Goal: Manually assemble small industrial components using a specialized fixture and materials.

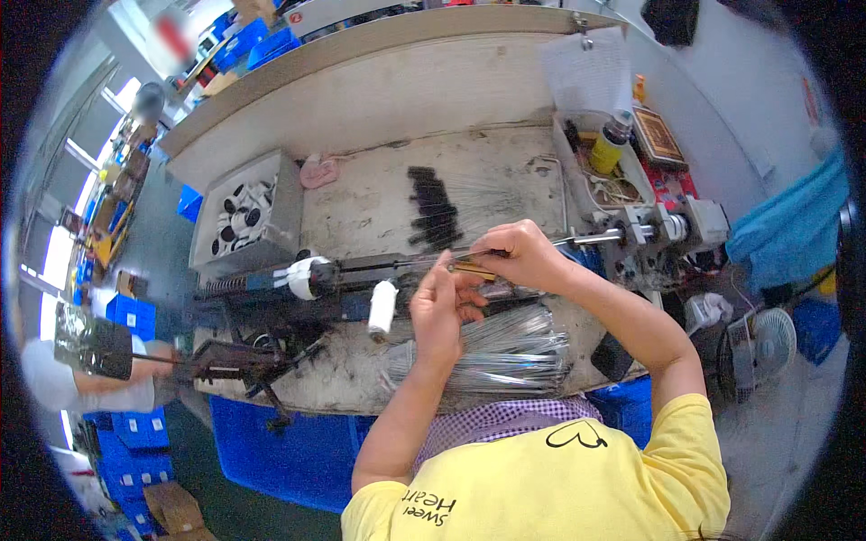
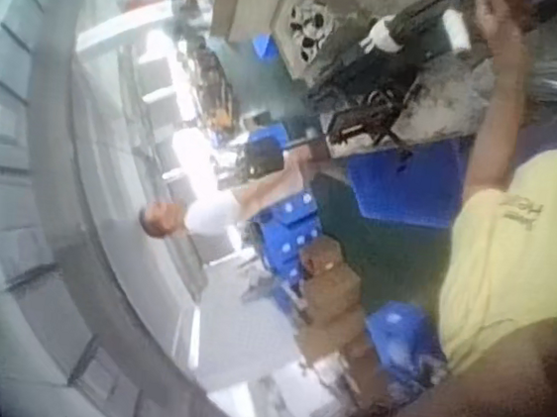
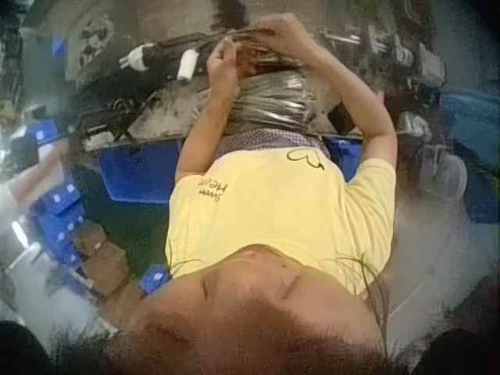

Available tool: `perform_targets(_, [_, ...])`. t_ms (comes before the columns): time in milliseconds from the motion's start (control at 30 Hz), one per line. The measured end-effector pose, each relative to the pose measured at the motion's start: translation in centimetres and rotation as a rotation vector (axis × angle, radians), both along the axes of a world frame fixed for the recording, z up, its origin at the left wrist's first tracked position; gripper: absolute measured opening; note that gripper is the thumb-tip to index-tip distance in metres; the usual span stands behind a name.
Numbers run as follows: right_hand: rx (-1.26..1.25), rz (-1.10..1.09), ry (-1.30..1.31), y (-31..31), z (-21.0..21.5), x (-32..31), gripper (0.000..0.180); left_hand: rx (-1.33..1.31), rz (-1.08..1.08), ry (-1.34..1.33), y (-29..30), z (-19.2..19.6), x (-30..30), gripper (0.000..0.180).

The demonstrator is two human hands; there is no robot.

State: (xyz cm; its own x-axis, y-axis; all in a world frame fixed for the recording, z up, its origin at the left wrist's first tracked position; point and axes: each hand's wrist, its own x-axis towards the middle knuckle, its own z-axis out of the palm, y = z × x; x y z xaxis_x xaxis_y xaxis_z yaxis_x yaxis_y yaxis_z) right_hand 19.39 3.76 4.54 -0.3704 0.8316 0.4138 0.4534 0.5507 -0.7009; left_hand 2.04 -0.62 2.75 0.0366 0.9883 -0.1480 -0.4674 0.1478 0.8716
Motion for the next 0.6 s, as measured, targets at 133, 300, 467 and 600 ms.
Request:
perform_targets(133, [0.024, 0.059, -0.063, 1.1, -0.7, -4.0, 0.013, -0.439, -0.189, -0.177, -2.4, -2.5, -4.5, 0.045])
perform_targets(300, [0.001, 0.014, -0.079, 2.4, -0.9, -6.5, 0.014, -0.251, -0.374, -0.793, -1.4, -3.3, -9.8, 0.056])
perform_targets(467, [-0.048, 0.006, -0.089, 3.0, -1.4, -7.6, 0.015, -0.08, -0.479, -1.203, -0.4, -2.3, -9.8, 0.059])
perform_targets(600, [-0.086, 0.002, -0.121, 3.2, -1.5, -7.3, 0.014, -0.348, -0.043, -0.724, -1.4, 0.7, -4.7, 0.035])
